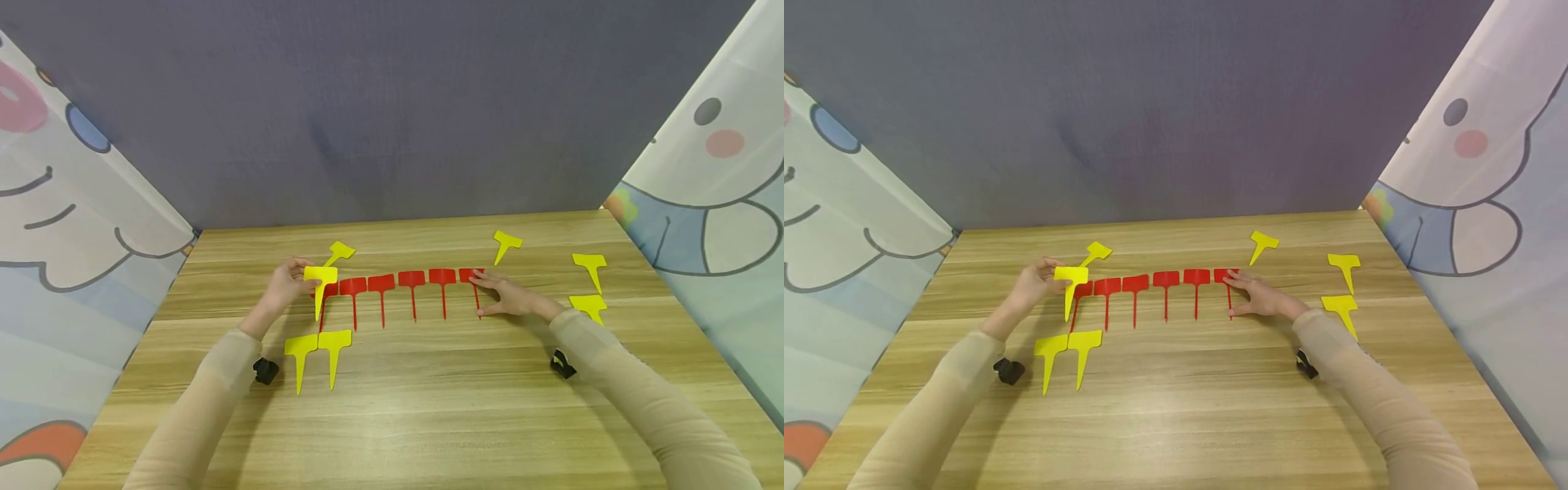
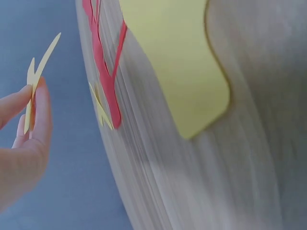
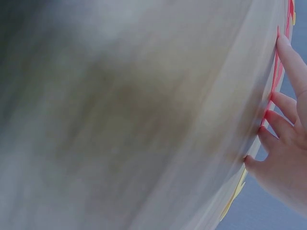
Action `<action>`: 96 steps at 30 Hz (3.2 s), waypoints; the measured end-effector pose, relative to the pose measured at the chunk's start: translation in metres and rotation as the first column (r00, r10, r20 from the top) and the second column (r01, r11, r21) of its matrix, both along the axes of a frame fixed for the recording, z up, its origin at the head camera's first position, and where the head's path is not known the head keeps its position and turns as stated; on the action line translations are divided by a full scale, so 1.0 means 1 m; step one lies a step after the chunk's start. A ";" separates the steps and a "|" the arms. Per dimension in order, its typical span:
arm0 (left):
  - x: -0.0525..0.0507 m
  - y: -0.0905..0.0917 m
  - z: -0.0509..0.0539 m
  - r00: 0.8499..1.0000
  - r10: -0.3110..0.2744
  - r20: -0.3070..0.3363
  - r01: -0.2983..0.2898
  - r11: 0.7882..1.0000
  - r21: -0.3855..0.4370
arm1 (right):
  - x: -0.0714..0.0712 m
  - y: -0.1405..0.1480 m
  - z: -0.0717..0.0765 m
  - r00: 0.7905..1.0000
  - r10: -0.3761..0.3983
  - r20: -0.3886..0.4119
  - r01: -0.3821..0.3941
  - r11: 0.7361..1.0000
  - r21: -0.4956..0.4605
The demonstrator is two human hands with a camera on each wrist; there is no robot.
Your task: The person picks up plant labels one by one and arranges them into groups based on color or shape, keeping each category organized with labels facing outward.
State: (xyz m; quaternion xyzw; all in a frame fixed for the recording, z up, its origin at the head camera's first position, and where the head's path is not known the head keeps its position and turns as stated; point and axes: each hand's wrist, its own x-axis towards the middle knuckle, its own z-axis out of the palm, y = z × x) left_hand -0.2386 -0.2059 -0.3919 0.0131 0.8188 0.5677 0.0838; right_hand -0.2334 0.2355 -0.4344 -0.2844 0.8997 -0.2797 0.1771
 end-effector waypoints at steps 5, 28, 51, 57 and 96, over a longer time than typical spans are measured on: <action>0.006 0.009 0.002 0.999 -0.031 0.010 0.031 0.999 0.006 | 0.000 0.000 0.000 1.000 -0.001 -0.002 0.001 1.000 -0.006; 0.036 0.034 -0.006 0.990 -0.099 0.095 0.087 0.989 0.123 | 0.000 -0.001 0.000 1.000 -0.001 -0.013 0.001 1.000 0.005; 0.054 0.052 -0.020 0.974 -0.168 0.155 0.151 0.982 0.117 | 0.000 0.001 -0.001 1.000 0.002 -0.007 -0.002 1.000 0.006; 0.056 0.055 -0.021 0.966 -0.178 0.185 0.159 0.981 0.113 | -0.001 0.001 -0.001 1.000 -0.007 0.000 0.007 1.000 0.006; 0.063 0.075 -0.023 0.964 -0.240 0.110 0.252 0.962 -0.104 | -0.002 0.001 -0.002 1.000 -0.007 -0.011 0.008 1.000 0.027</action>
